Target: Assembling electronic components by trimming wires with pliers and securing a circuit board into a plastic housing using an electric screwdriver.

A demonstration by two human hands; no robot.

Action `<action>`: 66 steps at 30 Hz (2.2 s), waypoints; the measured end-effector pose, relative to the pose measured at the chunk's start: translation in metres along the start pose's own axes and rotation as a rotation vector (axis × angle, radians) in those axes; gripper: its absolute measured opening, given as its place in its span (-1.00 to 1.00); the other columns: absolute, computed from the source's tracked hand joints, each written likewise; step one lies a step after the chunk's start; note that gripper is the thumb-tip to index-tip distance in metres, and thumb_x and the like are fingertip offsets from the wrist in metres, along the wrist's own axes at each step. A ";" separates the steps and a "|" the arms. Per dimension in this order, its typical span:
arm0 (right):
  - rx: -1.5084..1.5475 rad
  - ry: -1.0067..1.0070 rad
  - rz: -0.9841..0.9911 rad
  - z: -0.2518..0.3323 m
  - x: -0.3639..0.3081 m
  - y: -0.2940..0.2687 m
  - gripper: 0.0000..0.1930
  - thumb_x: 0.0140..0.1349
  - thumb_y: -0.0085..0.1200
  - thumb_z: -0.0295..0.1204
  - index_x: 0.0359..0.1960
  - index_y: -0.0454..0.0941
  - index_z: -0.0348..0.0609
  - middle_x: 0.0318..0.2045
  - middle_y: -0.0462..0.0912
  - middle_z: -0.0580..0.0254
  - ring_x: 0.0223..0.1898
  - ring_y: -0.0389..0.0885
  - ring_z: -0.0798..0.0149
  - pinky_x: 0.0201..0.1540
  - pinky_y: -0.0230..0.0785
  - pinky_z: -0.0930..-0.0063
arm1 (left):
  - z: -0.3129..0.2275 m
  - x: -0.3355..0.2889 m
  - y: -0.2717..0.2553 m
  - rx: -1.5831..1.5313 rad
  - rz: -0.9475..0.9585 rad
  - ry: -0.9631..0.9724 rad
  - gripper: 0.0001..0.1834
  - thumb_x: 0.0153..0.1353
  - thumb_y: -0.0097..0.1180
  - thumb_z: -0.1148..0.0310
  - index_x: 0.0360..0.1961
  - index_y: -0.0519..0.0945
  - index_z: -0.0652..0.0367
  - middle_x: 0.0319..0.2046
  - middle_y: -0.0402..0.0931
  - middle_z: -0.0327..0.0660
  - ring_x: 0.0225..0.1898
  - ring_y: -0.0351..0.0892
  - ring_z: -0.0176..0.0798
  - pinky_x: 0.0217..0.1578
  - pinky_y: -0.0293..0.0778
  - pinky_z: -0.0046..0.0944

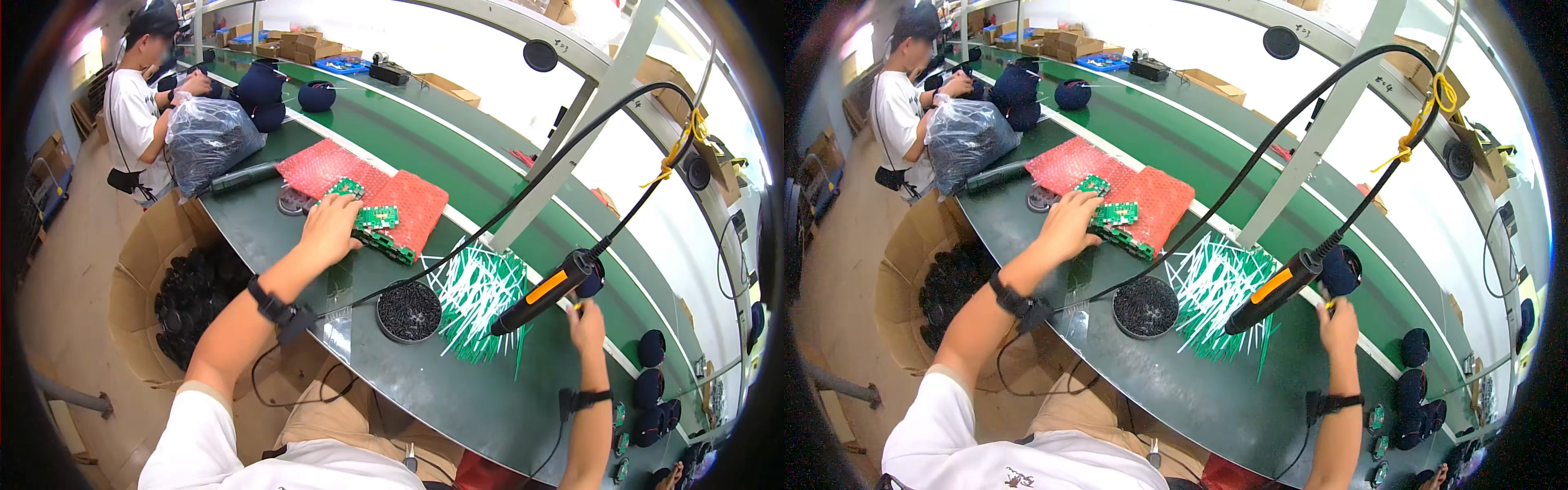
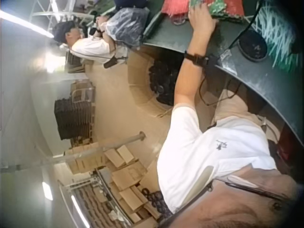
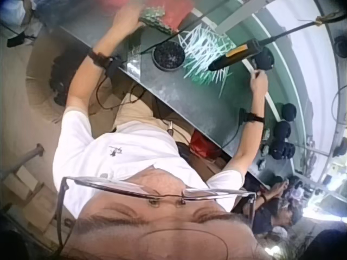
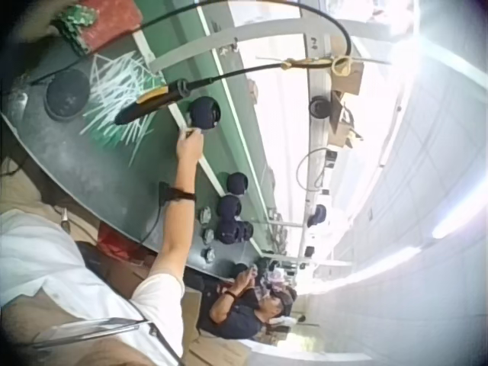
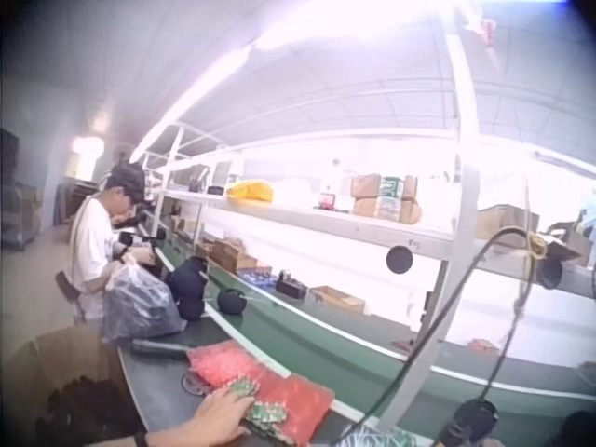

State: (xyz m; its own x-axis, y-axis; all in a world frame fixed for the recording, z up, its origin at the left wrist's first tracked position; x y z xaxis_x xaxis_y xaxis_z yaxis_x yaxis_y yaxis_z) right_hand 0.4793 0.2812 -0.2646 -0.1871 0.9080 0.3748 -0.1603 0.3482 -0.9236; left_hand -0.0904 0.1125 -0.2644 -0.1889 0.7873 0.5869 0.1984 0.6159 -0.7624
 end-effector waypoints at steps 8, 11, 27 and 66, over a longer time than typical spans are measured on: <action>0.062 -0.234 -0.297 0.058 -0.103 -0.064 -0.63 0.32 0.31 -0.37 0.08 0.59 -0.30 -0.11 0.67 -0.03 -0.11 0.67 -0.02 -0.03 0.53 0.13 | 0.004 -0.019 -0.034 -0.514 0.017 -0.240 -0.24 -0.15 0.61 0.44 0.15 0.54 0.20 0.06 0.55 -0.04 0.05 0.65 0.06 0.11 0.58 -0.02; 0.889 0.096 0.014 0.102 -0.155 -0.093 -0.76 0.47 0.12 -0.44 0.06 0.60 -0.32 -0.29 0.75 0.13 -0.38 0.67 0.41 -0.28 0.54 0.49 | -0.045 -0.072 -0.086 -0.657 0.023 -0.018 -0.25 -0.20 0.65 0.42 0.08 0.55 0.19 0.00 0.55 -0.08 0.03 0.62 -0.05 0.07 0.57 -0.12; 1.033 0.086 0.124 0.275 -0.242 -0.046 -0.79 0.33 0.23 -0.64 -0.09 0.46 -0.37 -0.37 0.71 0.14 -0.43 0.76 0.34 -0.37 0.63 0.48 | -0.155 -0.179 -0.038 -1.054 0.457 -0.236 -0.73 0.37 0.25 0.37 0.04 0.62 0.19 -0.29 0.73 0.02 -0.28 0.76 0.06 -0.25 0.60 -0.09; 1.496 0.374 0.275 0.212 -0.244 -0.026 -0.44 0.34 0.16 -0.68 0.34 0.29 -0.24 -0.16 0.70 0.07 -0.37 0.67 0.40 -0.36 0.62 0.53 | -0.012 -0.095 -0.113 -1.160 0.356 -0.431 -0.78 0.51 0.14 0.24 -0.23 0.63 0.16 -0.32 0.59 -0.38 -0.30 0.53 -0.50 -0.27 0.49 -0.40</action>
State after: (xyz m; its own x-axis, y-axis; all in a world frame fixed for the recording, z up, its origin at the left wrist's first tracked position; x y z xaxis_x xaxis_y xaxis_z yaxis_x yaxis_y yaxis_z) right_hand 0.3236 0.0009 -0.3151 -0.1659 0.9855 -0.0358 -0.9855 -0.1643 0.0425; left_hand -0.0836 -0.0313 -0.2308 -0.2036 0.9739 0.1003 0.9767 0.2092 -0.0486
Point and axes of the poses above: each hand's wrist, its own x-axis towards the middle knuckle, its own y-axis out of the palm, z = x × y, the point moved 5 cm from there along x, towards the middle knuckle
